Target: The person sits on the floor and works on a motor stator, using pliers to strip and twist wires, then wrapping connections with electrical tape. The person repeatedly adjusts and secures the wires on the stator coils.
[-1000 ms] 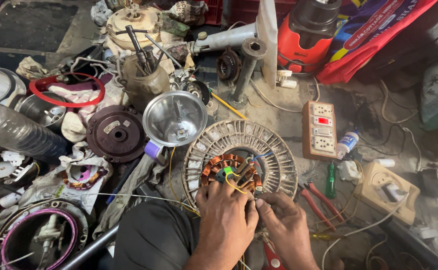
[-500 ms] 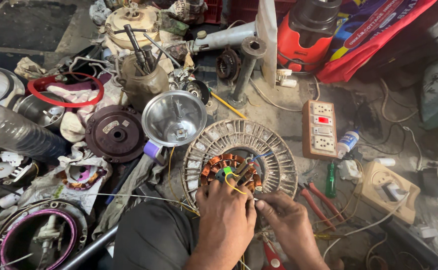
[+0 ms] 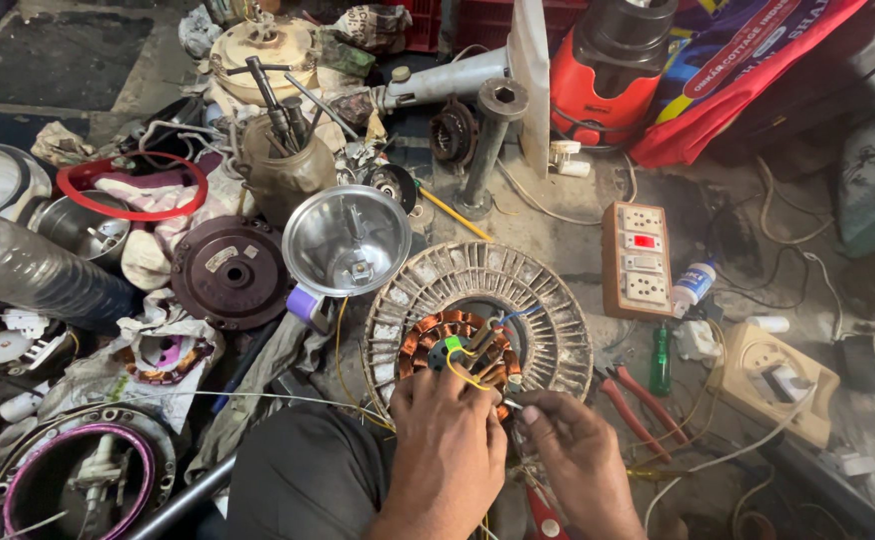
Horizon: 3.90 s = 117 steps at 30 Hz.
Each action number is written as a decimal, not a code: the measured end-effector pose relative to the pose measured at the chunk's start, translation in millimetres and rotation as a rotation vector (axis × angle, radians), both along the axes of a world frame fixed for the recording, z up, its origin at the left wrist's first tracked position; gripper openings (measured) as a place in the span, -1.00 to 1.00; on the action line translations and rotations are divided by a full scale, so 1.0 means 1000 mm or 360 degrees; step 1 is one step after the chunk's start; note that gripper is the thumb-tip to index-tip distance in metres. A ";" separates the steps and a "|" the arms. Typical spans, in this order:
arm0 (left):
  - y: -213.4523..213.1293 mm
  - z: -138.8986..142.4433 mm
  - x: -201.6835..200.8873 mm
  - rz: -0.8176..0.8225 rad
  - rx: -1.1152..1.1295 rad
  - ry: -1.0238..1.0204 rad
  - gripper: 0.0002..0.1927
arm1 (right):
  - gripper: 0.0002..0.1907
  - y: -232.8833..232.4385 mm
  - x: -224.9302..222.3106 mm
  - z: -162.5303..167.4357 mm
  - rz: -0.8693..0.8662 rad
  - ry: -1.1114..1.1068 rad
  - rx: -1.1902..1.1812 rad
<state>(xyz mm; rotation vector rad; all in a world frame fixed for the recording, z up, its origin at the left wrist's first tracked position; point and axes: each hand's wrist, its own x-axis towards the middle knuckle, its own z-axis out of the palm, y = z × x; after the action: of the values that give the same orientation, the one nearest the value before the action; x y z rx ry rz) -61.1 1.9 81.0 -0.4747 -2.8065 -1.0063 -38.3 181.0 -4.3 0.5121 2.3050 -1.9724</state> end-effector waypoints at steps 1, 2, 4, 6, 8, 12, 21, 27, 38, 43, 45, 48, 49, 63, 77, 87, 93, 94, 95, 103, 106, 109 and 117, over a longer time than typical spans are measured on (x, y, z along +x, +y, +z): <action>0.001 0.001 0.000 0.0007 0.0006 0.0021 -0.75 | -0.78 -0.001 -0.001 0.001 -0.0003 0.0005 -0.0002; 0.001 0.001 0.000 0.0017 0.0000 -0.0018 -0.77 | -0.79 -0.003 -0.002 0.003 -0.0007 0.0010 -0.0004; 0.002 0.000 -0.002 0.0033 -0.0011 -0.0091 -0.82 | -0.80 -0.005 -0.003 0.009 -0.0005 0.0048 0.0180; 0.003 -0.001 -0.004 0.0074 0.0006 -0.0061 -0.81 | -0.81 -0.009 -0.003 0.014 -0.0001 0.0081 0.0337; 0.003 -0.003 -0.005 0.0109 0.0021 -0.0047 -0.81 | -0.81 -0.013 -0.003 0.018 0.0009 0.0106 0.0464; 0.004 -0.007 -0.007 0.0166 0.0068 0.0039 -0.82 | -0.80 -0.018 -0.002 0.019 -0.0044 0.0069 0.0157; -0.004 -0.007 -0.011 0.0142 -0.0010 -0.0022 -0.84 | -0.70 -0.012 0.010 -0.007 -0.0234 0.0141 -0.0254; -0.010 -0.006 -0.016 0.0092 -0.0150 -0.0058 -0.82 | -0.75 -0.015 0.017 -0.010 -0.0212 0.0137 -0.0262; -0.008 0.004 -0.014 -0.0025 -0.0389 0.0072 -0.85 | -0.68 -0.033 0.013 0.030 0.0167 0.0677 0.0585; -0.006 0.003 -0.016 -0.0100 -0.0629 0.0133 -0.83 | -0.69 -0.036 0.011 0.029 0.0139 0.0743 0.0585; -0.005 0.001 -0.016 -0.0093 -0.0663 0.0090 -0.86 | -0.69 -0.037 0.012 0.027 0.0134 0.0767 0.0578; -0.006 -0.001 -0.014 -0.0089 -0.0650 0.0063 -0.84 | -0.69 -0.038 0.014 0.026 0.0131 0.0733 0.0531; -0.006 -0.002 -0.014 -0.0089 -0.0633 0.0059 -0.83 | -0.69 -0.038 0.014 0.025 0.0125 0.0680 0.0517; -0.005 -0.003 -0.011 -0.0078 -0.0820 0.0003 -0.83 | -0.64 -0.039 0.016 0.013 0.0150 0.0844 0.0475; -0.005 -0.001 -0.011 -0.0176 -0.0892 0.0511 -0.68 | -0.57 -0.040 0.012 0.027 0.0287 0.0668 0.0577; -0.021 -0.022 -0.014 -0.0269 -0.0779 0.0170 -0.82 | -0.54 -0.044 0.013 0.032 0.0352 0.0621 0.0477; -0.033 -0.045 0.002 -0.0157 -0.0193 0.0339 -0.65 | -0.63 -0.044 0.015 0.019 0.0228 0.0590 0.0386; -0.035 -0.049 0.005 -0.0162 -0.0068 0.0463 -0.61 | -0.62 -0.044 0.015 0.017 0.0192 0.0554 0.0390; -0.036 -0.053 0.007 -0.0181 -0.0036 0.0456 -0.59 | -0.62 -0.043 0.015 0.015 0.0158 0.0518 0.0394; -0.043 -0.065 0.011 -0.0327 -0.0140 0.0507 -0.51 | -0.59 -0.039 0.014 0.016 0.0221 0.0645 0.0445; -0.044 -0.064 0.012 -0.0359 -0.0201 0.0420 -0.50 | -0.58 -0.038 0.014 0.019 0.0239 0.0589 0.0464; -0.045 -0.064 0.011 -0.0375 -0.0219 0.0383 -0.51 | -0.59 -0.039 0.014 0.021 0.0233 0.0623 0.0480; -0.041 -0.066 0.011 -0.0289 -0.0162 0.0452 -0.49 | -0.56 -0.040 0.014 0.018 0.0235 0.0662 0.0489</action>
<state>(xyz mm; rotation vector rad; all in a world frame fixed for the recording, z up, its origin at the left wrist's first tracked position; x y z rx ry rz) -50.5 -39.0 15.0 -0.8270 -2.6022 -0.7571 -24.5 141.4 13.4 -0.0703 2.8164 -1.8013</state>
